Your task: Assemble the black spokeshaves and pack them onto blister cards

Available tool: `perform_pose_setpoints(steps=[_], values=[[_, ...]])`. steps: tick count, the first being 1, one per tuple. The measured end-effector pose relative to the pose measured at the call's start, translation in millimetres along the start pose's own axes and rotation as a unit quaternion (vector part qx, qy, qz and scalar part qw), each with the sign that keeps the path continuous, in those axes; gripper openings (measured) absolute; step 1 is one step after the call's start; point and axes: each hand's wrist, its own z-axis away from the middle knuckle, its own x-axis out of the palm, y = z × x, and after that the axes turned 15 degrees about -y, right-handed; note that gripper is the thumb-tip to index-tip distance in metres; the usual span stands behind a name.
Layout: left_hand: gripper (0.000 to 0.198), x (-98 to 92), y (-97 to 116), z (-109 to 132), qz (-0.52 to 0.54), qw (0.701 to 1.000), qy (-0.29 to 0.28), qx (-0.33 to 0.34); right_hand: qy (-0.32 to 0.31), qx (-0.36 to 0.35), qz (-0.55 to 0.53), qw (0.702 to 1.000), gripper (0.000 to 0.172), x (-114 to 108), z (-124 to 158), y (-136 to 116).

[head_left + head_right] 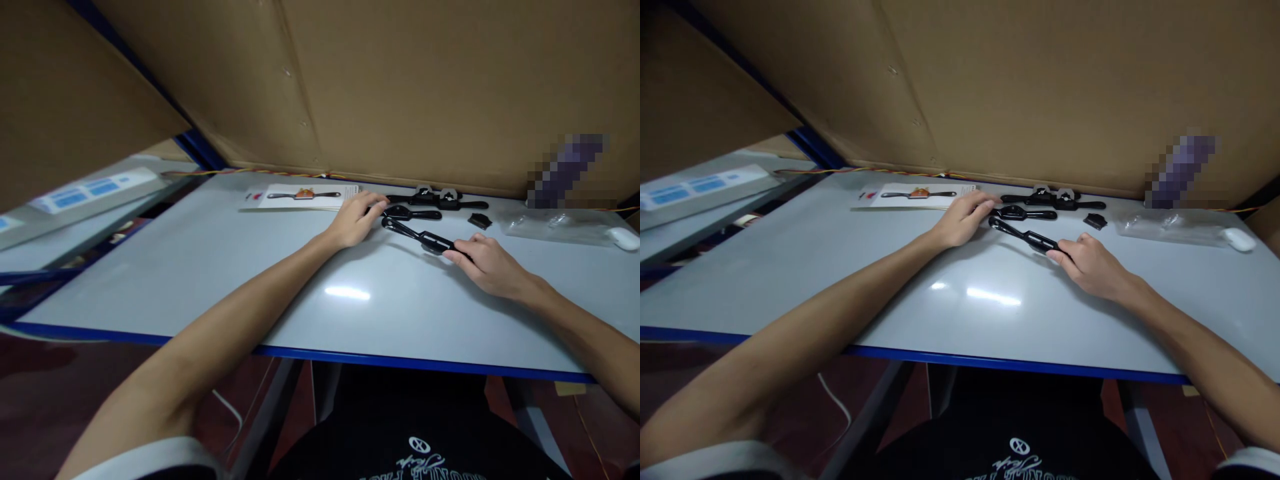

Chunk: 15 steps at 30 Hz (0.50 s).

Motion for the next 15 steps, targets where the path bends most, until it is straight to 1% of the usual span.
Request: perform_pose_setpoints(steps=[2, 5, 7, 9, 11, 15], values=[[0.055, 1.1, -6.2, -1.2, -0.009, 1.000, -0.020, -0.011, 0.017, 0.010, 0.004, 1.000, 0.042, -1.4, -0.3, 5.8], [0.055, 4.0, -8.1, 0.3, -0.081, 0.995, -0.060, -0.006, 0.050, 0.027, 0.020, 0.998, 0.039, -7.0, -1.4, 13.1], [0.057, 6.1, -7.9, 1.4, -0.110, 0.990, -0.090, 0.000, 0.084, 0.048, 0.032, 0.995, 0.037, -12.5, -2.3, 16.3], [0.058, 7.5, -8.4, 1.2, -0.114, 0.987, -0.109, 0.005, 0.118, 0.089, 0.038, 0.988, 0.036, -18.0, -2.9, 19.2], [0.058, 7.6, -9.9, -0.5, -0.111, 0.987, -0.113, 0.014, 0.138, 0.148, 0.039, 0.979, 0.036, -22.0, -3.2, 23.2], [0.060, 6.5, -12.8, -5.2, -0.086, 0.990, -0.107, 0.027, 0.139, 0.256, 0.070, 0.954, 0.049, -23.2, -5.9, 35.6]])
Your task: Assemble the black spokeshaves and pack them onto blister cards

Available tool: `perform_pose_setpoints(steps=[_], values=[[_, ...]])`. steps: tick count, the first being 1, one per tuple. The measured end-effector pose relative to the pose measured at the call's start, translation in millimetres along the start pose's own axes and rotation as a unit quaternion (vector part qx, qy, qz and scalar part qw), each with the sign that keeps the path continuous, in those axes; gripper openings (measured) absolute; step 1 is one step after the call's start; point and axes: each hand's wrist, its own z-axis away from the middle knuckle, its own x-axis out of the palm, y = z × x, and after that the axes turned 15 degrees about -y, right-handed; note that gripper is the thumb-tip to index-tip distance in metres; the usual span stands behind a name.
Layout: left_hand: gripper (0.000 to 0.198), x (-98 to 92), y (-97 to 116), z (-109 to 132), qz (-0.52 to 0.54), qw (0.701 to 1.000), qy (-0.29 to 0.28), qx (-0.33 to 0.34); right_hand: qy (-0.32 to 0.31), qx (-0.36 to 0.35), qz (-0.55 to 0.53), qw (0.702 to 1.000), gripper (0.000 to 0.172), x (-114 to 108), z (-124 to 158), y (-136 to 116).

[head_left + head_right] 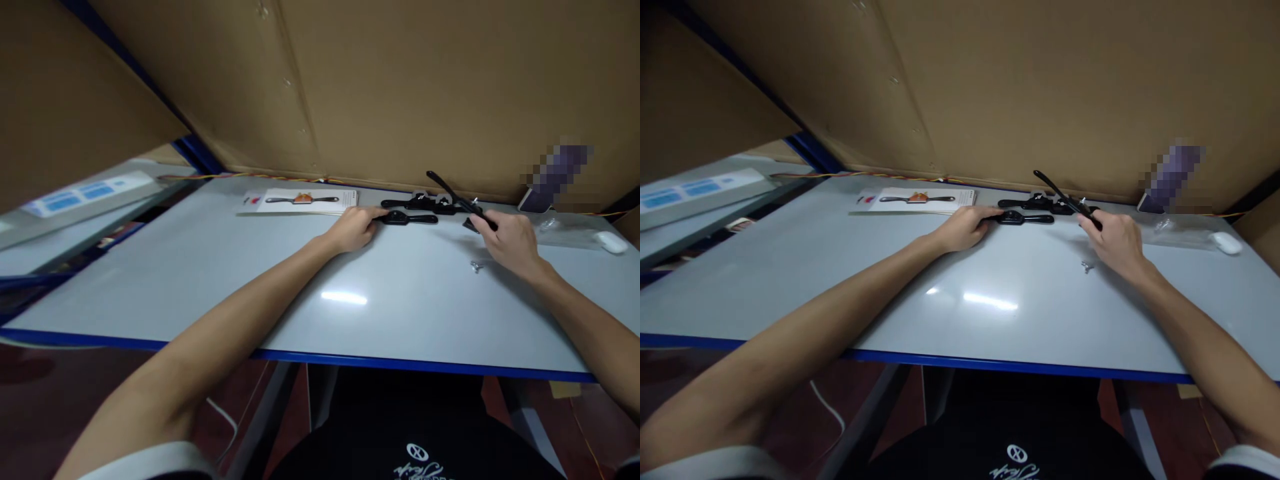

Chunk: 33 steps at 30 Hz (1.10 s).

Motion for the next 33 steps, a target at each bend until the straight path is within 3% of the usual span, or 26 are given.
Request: perform_pose_setpoints(steps=[5, 15, 21, 27, 33], values=[[0.060, 1.4, 0.9, -3.0, 0.039, 0.999, 0.022, 0.014, -0.025, 0.018, 0.069, 0.997, 0.052, 9.8, -15.5, 6.8], [0.040, -1.2, 35.1, 7.5, -0.003, 0.994, 0.006, 0.108, -0.117, -0.130, 0.135, 0.975, 0.046, 16.4, -52.5, -5.2], [0.045, -3.9, 44.5, 12.0, -0.015, 0.989, -0.036, 0.143, -0.118, -0.156, 0.160, 0.967, 0.046, 22.8, -74.4, -27.8], [0.044, -3.5, 46.6, 13.3, 0.002, 0.989, -0.051, 0.142, -0.117, -0.189, 0.171, 0.960, 0.039, 24.7, -79.3, -29.2], [0.043, -3.8, 49.4, 14.4, -0.002, 0.988, -0.055, 0.145, -0.054, -0.194, 0.213, 0.956, 0.033, 20.6, -76.8, -32.0]])
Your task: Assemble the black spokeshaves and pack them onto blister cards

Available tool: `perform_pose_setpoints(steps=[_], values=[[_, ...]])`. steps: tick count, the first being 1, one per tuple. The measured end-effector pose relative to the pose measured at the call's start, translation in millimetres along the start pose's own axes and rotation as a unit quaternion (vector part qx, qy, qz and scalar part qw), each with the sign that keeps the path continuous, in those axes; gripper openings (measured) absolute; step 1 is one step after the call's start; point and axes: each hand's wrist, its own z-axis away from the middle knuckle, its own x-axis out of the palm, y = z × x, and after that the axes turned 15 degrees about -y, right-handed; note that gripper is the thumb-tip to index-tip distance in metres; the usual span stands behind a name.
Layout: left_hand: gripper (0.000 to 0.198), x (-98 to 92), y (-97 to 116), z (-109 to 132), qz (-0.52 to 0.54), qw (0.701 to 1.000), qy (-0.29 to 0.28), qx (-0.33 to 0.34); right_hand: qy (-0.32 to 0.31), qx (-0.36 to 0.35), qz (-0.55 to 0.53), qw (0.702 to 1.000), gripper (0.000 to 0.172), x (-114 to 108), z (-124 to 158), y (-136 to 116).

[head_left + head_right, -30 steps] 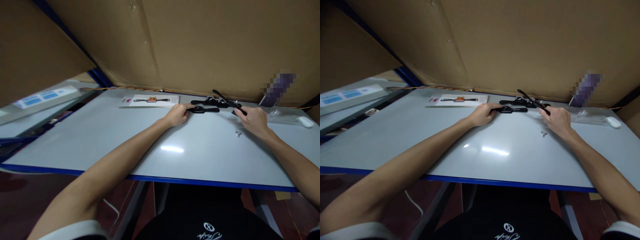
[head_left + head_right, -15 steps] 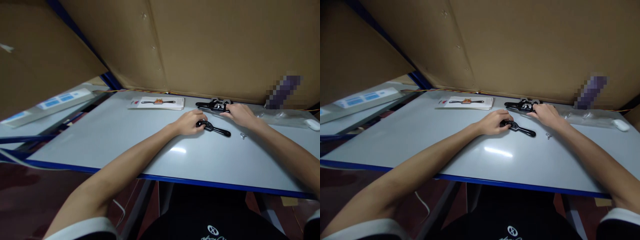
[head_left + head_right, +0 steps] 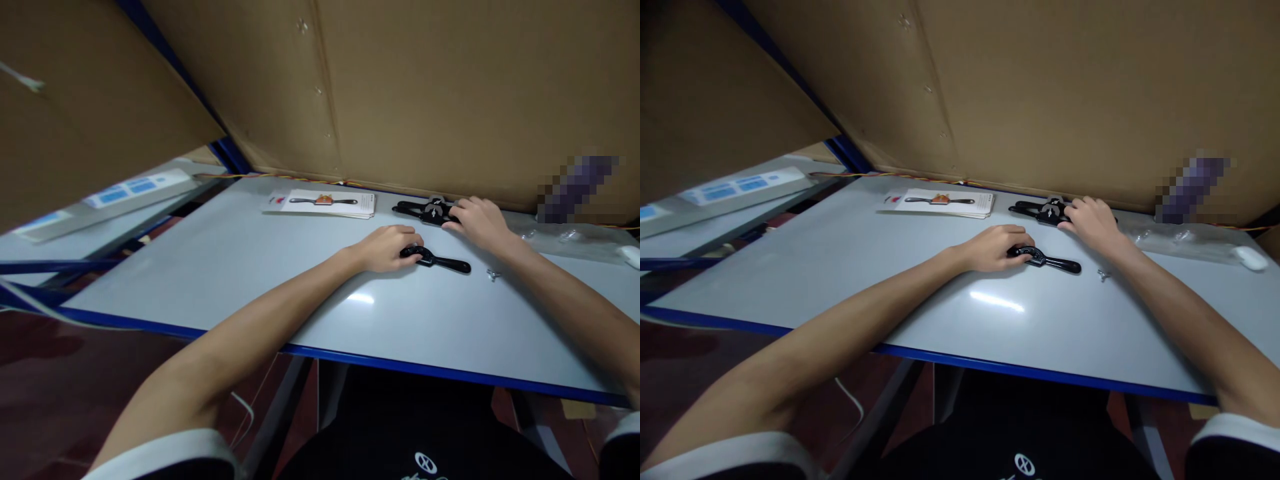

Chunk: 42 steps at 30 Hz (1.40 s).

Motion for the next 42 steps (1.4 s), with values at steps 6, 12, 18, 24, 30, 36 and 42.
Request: perform_pose_setpoints(steps=[6, 12, 18, 24, 30, 36, 42], values=[[0.042, 1.0, -0.1, -0.5, 0.002, 1.000, 0.005, 0.007, 0.014, 0.101, -0.109, 0.989, 0.033, 6.2, 36.6, 29.7], [0.044, 2.2, -1.1, -0.4, -0.009, 1.000, -0.009, 0.013, 0.038, 0.220, -0.231, 0.947, 0.027, 22.9, 92.7, 50.6], [0.047, 5.4, -1.5, 0.8, 0.001, 1.000, -0.007, -0.008, 0.008, 0.230, -0.266, 0.936, 0.025, 18.4, 103.6, 38.0], [0.050, 5.5, -1.1, 2.7, 0.078, 0.997, -0.001, 0.004, -0.026, 0.215, -0.217, 0.952, 0.024, 30.7, 97.2, 32.0], [0.044, 7.1, 6.4, 1.9, 0.041, 0.998, -0.027, 0.029, -0.045, 0.263, -0.194, 0.944, 0.058, 36.5, 84.5, 27.8], [0.045, 7.5, 9.6, 0.6, 0.006, 0.999, -0.021, 0.032, -0.071, 0.208, -0.213, 0.952, 0.049, 28.9, 79.1, 25.4], [0.041, -10.7, 5.1, 7.0, -0.003, 0.999, -0.040, 0.018, -0.077, 0.100, -0.282, 0.951, 0.038, 14.9, 86.8, 12.6]])
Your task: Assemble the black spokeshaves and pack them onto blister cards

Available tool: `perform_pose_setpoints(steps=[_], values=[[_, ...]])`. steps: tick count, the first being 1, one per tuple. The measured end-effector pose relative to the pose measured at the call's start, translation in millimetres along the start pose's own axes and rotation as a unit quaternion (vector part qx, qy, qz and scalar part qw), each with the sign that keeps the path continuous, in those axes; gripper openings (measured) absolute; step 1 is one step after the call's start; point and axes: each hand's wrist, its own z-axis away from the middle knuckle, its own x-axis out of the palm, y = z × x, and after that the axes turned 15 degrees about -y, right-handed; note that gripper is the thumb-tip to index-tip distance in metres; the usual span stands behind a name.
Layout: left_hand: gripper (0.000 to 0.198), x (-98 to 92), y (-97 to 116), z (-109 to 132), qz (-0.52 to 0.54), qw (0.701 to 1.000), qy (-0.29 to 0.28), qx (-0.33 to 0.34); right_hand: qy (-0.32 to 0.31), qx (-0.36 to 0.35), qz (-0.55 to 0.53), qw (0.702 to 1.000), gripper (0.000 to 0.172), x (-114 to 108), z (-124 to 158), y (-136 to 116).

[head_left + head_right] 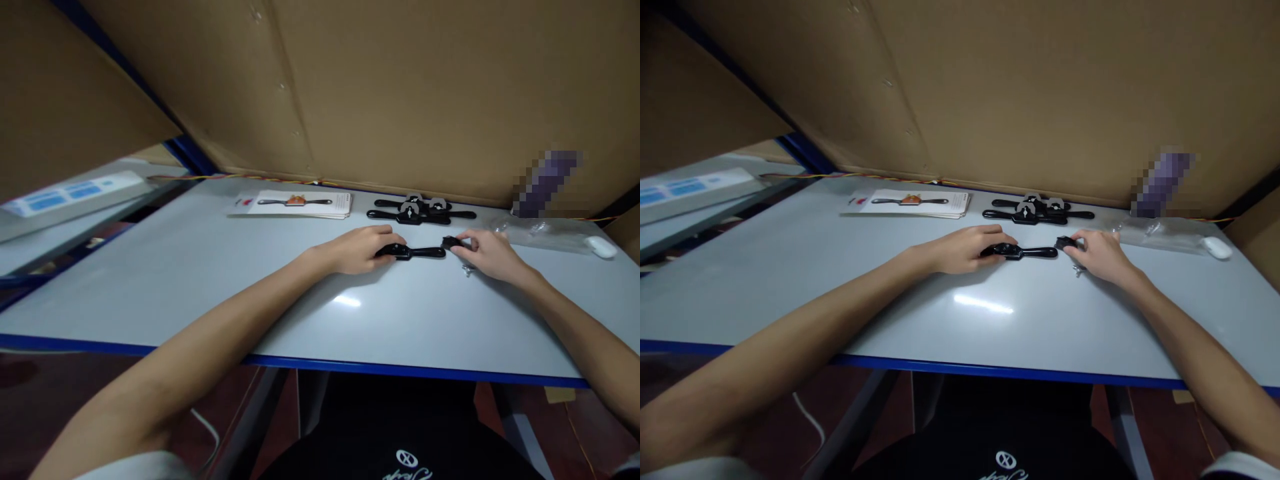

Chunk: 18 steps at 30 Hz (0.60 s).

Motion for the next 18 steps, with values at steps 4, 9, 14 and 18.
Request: perform_pose_setpoints(steps=[4, 9, 14, 18], values=[[0.043, -5.6, -11.3, 5.9, -0.018, 0.998, 0.007, -0.054, -0.045, -0.022, -0.074, 0.996, 0.035, -2.5, 13.9, -0.5], [0.047, 0.1, -16.7, 5.3, -0.042, 0.996, 0.016, -0.074, -0.071, 0.018, -0.143, 0.987, 0.045, -4.0, 19.3, 10.7], [0.048, 2.8, -13.2, 3.1, -0.052, 0.995, 0.014, -0.078, -0.050, 0.042, -0.130, 0.989, 0.053, -4.4, 14.7, 15.4], [0.050, 1.9, -11.0, 2.8, -0.061, 0.994, 0.010, -0.086, -0.039, 0.049, -0.105, 0.993, 0.052, -6.4, 13.8, 16.9]])
